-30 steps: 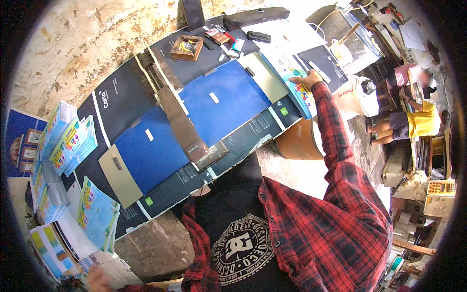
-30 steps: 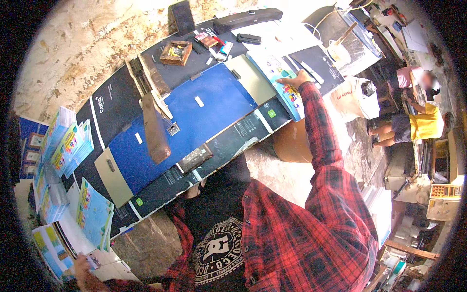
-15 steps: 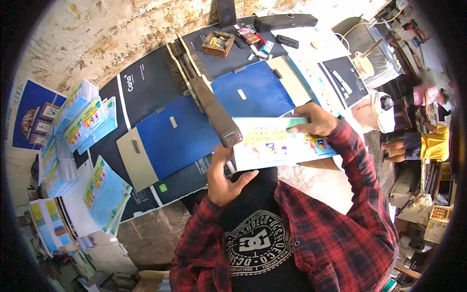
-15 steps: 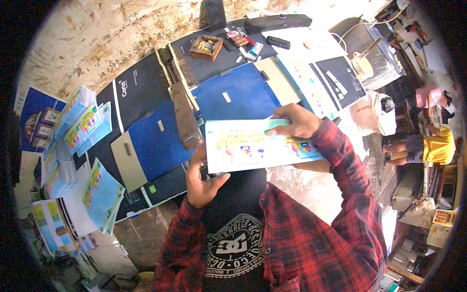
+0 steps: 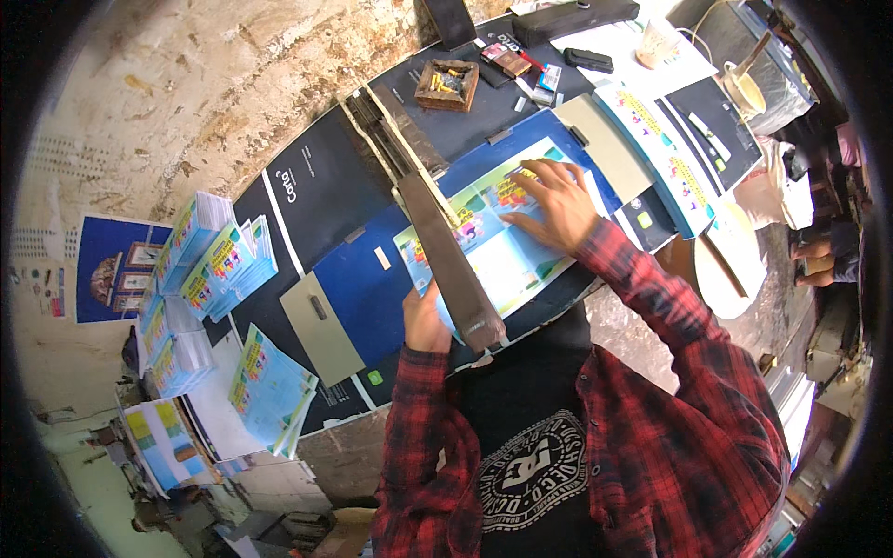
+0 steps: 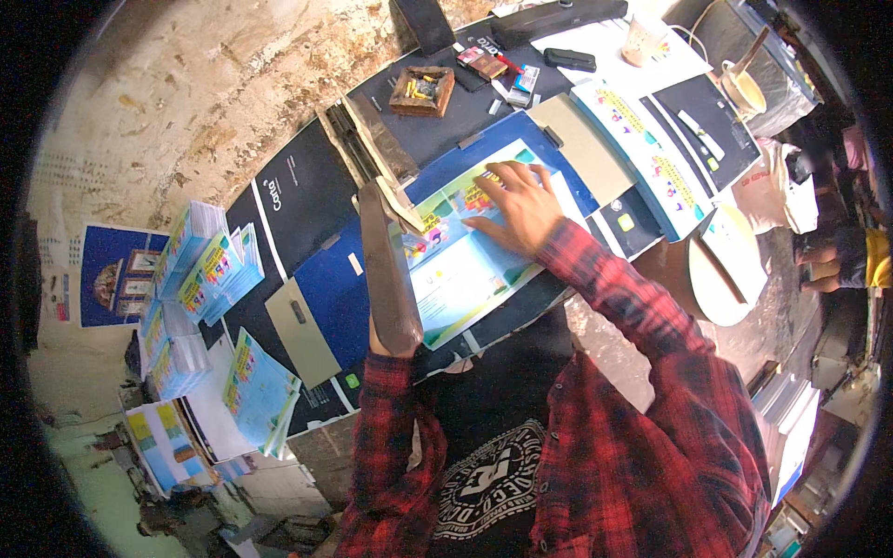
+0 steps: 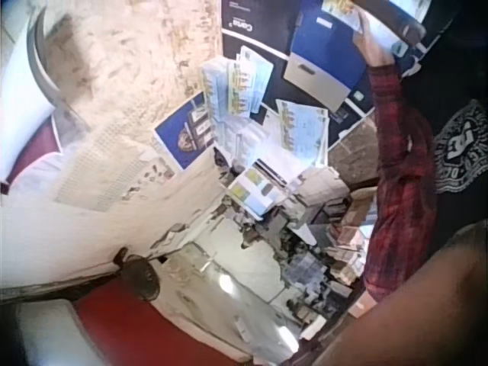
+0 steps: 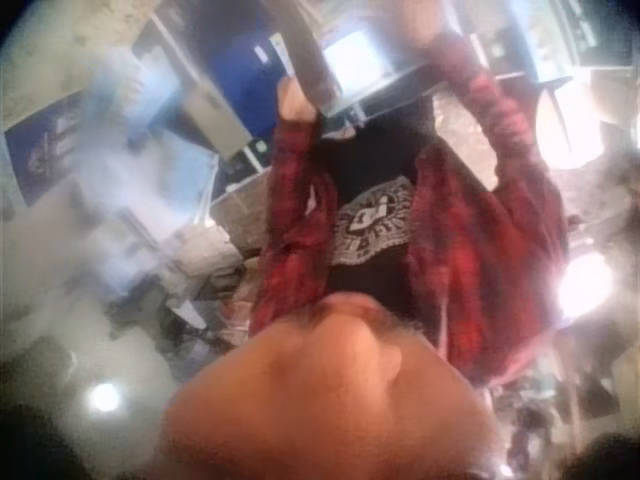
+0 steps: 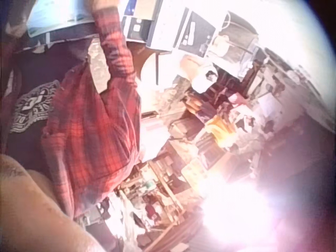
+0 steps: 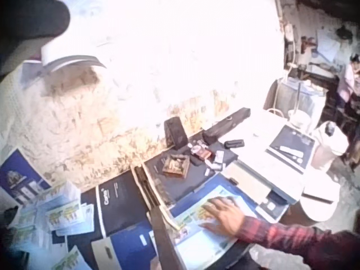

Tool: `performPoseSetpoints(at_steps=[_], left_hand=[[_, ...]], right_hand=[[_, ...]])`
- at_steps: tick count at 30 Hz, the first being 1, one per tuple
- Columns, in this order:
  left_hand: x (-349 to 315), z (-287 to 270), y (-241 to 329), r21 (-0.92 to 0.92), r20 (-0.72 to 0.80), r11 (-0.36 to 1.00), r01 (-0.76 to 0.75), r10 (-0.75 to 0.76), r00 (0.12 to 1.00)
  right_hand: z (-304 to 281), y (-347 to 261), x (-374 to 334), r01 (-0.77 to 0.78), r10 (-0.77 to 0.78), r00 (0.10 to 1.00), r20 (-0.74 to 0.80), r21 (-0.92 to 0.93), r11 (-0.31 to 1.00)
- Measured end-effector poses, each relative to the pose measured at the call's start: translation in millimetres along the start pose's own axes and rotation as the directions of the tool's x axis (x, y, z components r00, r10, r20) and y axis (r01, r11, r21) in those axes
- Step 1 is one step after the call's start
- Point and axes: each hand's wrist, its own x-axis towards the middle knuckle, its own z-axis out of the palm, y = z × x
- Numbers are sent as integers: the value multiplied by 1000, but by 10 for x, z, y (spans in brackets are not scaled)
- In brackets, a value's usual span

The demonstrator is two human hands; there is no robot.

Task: The person operates a manual book binding machine to stitch the spines of small booklets. They repeatedly place a booklet into the machine, pull down the handle to drive the binding mechanism, and then remove the finished item to place it on a growing stack.

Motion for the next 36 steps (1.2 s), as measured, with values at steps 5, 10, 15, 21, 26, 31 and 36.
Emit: performPoseSetpoints(at_steps=[5, 10, 15, 21, 26, 31, 36], left_hand=[[326, -502, 25, 912, 358, 135, -387, 197, 913], [150, -926, 499, 476, -131, 852, 217, -175, 976], [365, -825, 309, 303, -159, 914, 270, -231, 960], [561, -66, 99, 262, -271, 919, 294, -223, 937], [423, -137, 378, 312, -258, 871, 379, -306, 916], [463, -46, 237, 253, -366, 903, 346, -242, 899], [532, 90, 131, 214, -313, 939, 270, -196, 929]], right_hand=[[415, 84, -133, -68, 66, 995, -80, -15, 998], [568, -154, 54, -50, 58, 991, -117, 70, 996], [531, 146, 70, -108, 109, 986, -126, 11, 994], [426, 684, 38, -154, 144, 986, -79, -147, 977], [597, 430, 40, -143, 135, 989, -60, -151, 978], [592, 505, 42, -140, 131, 989, -72, -148, 979], [496, 662, 18, -169, 157, 985, -73, -207, 964]])
